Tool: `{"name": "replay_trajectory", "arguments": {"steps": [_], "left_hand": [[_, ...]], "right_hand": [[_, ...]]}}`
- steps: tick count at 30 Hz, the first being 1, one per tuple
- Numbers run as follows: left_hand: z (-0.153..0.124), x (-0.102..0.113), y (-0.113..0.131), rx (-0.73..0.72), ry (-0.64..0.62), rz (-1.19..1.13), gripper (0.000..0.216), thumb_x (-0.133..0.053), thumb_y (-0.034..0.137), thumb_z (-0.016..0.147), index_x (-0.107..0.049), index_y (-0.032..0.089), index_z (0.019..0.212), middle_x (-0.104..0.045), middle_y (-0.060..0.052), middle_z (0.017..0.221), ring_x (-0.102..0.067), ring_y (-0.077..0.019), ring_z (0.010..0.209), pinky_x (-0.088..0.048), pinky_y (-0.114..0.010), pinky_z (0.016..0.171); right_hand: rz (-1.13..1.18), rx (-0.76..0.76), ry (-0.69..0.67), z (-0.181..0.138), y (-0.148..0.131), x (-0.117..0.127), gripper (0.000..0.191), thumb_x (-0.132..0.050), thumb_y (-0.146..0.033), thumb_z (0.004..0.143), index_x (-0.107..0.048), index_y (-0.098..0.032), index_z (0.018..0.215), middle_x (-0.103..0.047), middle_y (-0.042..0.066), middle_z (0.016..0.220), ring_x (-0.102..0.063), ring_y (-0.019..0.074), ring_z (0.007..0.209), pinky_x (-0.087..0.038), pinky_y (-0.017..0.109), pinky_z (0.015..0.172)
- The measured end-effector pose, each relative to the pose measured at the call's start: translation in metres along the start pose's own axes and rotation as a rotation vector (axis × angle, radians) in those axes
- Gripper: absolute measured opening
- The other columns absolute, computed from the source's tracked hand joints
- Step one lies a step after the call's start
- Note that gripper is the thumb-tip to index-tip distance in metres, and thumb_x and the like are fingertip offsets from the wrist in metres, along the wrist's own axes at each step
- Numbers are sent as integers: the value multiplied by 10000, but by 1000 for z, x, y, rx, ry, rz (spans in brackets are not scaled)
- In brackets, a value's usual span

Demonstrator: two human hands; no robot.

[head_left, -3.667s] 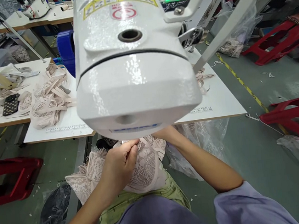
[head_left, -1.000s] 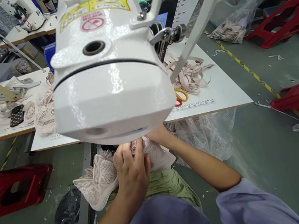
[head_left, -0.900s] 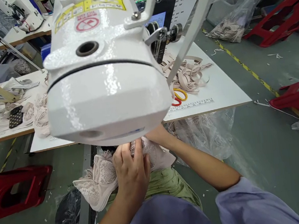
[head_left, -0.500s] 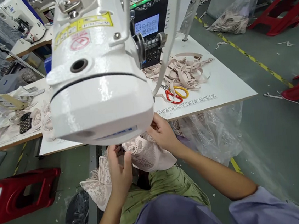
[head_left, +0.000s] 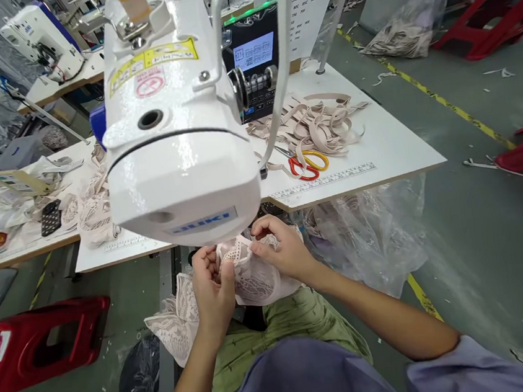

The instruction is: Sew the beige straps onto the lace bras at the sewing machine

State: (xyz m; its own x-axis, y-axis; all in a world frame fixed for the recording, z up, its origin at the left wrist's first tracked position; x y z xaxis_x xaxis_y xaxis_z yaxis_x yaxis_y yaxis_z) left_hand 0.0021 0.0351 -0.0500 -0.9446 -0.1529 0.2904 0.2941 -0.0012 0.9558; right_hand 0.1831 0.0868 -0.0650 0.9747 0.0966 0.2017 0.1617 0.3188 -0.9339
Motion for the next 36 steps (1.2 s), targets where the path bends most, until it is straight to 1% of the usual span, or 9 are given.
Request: {"name": "replay_trajectory", "arguments": {"steps": [8,16,20,23,25,29,31,33,36], "left_hand": [[-3,0,4,-50,71,100,458,-635,435,900,-412,202,1225,-573,-75,1024,-594,-119,694,-484,-209,560],[-5,-1,8,-95,98,179,436,-638,419,890,-410,191,1185,-566,-48,962,-582,-111,643,-479,-223,559],[-3,3,11,-72,120,235,417,-655,445,863,-451,188,1121,-576,-59,951,-593,-141,689,-461,-229,551],[5,9,14,6,117,180,343,-622,458,880,-496,194,1059,-586,-46,897,-602,-169,755,-493,-264,643],[5,9,13,127,3,92,289,-594,472,897,-564,201,993,-616,-39,855,-605,-184,774,-496,-283,683],[-26,-9,6,479,-676,-308,439,-594,590,860,-680,178,734,-685,-74,751,-627,-211,711,-495,-316,668],[-38,-8,4,582,-820,-521,477,-669,623,793,-693,156,696,-638,-59,613,-573,-172,554,-462,-293,567],[-31,13,1,589,-578,-733,412,-727,561,781,-671,160,704,-502,20,496,-454,-106,445,-416,-251,506],[-3,83,-3,428,26,-990,241,-640,360,920,-593,190,755,-348,85,515,-419,-82,476,-489,-256,646]], "right_hand": [[-46,-4,-7,-3,4,2,270,-623,-470,888,-560,-216,955,-610,41,943,-585,194,885,-463,340,805],[-37,29,-38,-5,14,8,400,-608,-582,880,-579,-204,1009,-622,57,968,-593,197,885,-474,340,809],[-152,90,-163,-10,29,17,486,-450,-642,939,-601,-194,1055,-656,83,964,-603,215,880,-460,350,790],[-287,88,-214,-24,31,26,468,-311,-525,1018,-621,-197,897,-657,66,806,-586,197,753,-424,318,691],[-284,77,-281,-41,20,22,508,-273,-486,1033,-598,-210,757,-606,35,680,-545,175,649,-395,294,632],[-118,154,-824,-102,-11,-13,469,-318,-447,1031,-623,-235,744,-628,3,669,-562,151,624,-395,260,610],[-123,125,-955,-130,-6,-20,395,-386,-462,1010,-654,-247,814,-675,13,744,-613,168,689,-415,264,633],[-202,-49,-798,-139,15,-13,466,-334,-506,1010,-647,-238,793,-671,31,727,-622,187,665,-429,278,608],[-318,-269,-566,-130,45,13,504,-303,-541,1002,-631,-228,781,-657,49,730,-632,212,681,-468,302,623]]}}
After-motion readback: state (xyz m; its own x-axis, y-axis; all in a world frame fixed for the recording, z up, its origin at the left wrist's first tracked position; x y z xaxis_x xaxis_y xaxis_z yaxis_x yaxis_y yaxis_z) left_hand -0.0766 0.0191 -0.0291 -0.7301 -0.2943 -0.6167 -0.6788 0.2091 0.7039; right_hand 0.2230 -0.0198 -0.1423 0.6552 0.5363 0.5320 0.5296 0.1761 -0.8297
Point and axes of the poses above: each hand's wrist, its own z-axis towards the middle knuckle, its own x-axis out of the back of the hand, y = z × x, the point moved 3 cm from there along z, towards the middle knuckle
